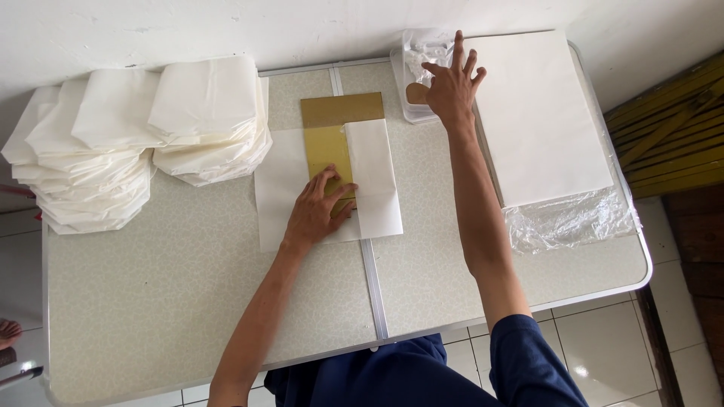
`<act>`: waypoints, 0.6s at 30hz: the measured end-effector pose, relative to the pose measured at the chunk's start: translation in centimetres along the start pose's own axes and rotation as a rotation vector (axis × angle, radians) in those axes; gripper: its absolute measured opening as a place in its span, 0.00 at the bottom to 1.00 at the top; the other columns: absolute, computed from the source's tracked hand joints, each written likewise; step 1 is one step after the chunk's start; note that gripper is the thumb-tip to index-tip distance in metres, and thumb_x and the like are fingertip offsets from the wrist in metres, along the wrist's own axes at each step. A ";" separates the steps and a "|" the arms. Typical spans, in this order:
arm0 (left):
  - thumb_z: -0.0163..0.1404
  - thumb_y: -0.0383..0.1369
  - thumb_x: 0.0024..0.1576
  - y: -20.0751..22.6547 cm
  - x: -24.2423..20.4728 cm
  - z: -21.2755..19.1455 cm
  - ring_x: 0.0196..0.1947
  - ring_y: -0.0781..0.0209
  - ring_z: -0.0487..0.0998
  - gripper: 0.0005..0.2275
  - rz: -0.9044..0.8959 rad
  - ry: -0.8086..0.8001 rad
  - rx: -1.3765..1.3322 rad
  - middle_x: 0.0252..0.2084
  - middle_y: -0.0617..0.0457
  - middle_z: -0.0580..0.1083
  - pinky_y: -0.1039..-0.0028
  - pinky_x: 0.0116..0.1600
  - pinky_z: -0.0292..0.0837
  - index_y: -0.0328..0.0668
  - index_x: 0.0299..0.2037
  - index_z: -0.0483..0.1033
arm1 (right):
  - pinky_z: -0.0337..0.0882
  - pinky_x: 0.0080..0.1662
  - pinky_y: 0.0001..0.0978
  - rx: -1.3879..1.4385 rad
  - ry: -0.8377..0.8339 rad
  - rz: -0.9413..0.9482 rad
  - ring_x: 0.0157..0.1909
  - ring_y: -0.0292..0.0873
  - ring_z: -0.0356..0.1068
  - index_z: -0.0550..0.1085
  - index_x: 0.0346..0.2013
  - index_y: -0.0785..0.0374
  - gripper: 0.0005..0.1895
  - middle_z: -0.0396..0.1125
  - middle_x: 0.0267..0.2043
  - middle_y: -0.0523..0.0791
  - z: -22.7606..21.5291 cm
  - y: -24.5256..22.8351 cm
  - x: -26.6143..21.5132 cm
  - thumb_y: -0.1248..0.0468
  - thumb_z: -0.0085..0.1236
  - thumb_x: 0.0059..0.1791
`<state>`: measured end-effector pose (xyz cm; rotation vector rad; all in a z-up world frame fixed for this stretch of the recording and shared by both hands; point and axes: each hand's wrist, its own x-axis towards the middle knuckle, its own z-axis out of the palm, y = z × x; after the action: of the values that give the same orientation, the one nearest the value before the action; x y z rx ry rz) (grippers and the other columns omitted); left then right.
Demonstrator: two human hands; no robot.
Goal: The person folds a white sheet of paper over a yellow template on a table, repeatedly pressing and smoothing the creases. They then fold the paper in half and continue to press the edges to form a neat packet.
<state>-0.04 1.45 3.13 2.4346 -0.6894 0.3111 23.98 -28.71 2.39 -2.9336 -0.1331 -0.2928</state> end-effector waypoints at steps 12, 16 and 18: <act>0.45 0.43 0.65 0.1 -0.1 -0.1 0.67 0.43 0.65 0.15 -0.025 -0.023 -0.012 0.54 0.42 0.66 0.53 0.65 0.69 0.46 0.55 0.76 | 0.48 0.60 0.62 -0.001 0.046 0.013 0.69 0.61 0.48 0.77 0.60 0.44 0.40 0.37 0.77 0.54 -2.4 -1.2 -0.6 0.81 0.57 0.37; 0.45 0.44 0.65 -0.1 -0.2 0.1 0.68 0.43 0.64 0.15 -0.039 -0.039 -0.004 0.55 0.42 0.66 0.52 0.65 0.68 0.46 0.55 0.76 | 0.52 0.56 0.59 0.056 0.256 -0.145 0.63 0.58 0.56 0.80 0.56 0.50 0.32 0.51 0.70 0.58 -5.0 -3.9 -3.1 0.84 0.52 0.45; 0.48 0.42 0.64 -0.3 -0.2 0.4 0.66 0.42 0.66 0.14 -0.001 -0.002 0.020 0.55 0.41 0.66 0.52 0.64 0.71 0.47 0.55 0.75 | 0.57 0.56 0.46 0.264 0.352 -0.414 0.61 0.51 0.65 0.80 0.51 0.59 0.19 0.65 0.64 0.54 -6.3 -6.3 -5.0 0.77 0.44 0.53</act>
<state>0.03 1.54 2.63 2.4549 -0.6891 0.3169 17.26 -24.15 8.57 -2.5231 -0.6715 -0.7773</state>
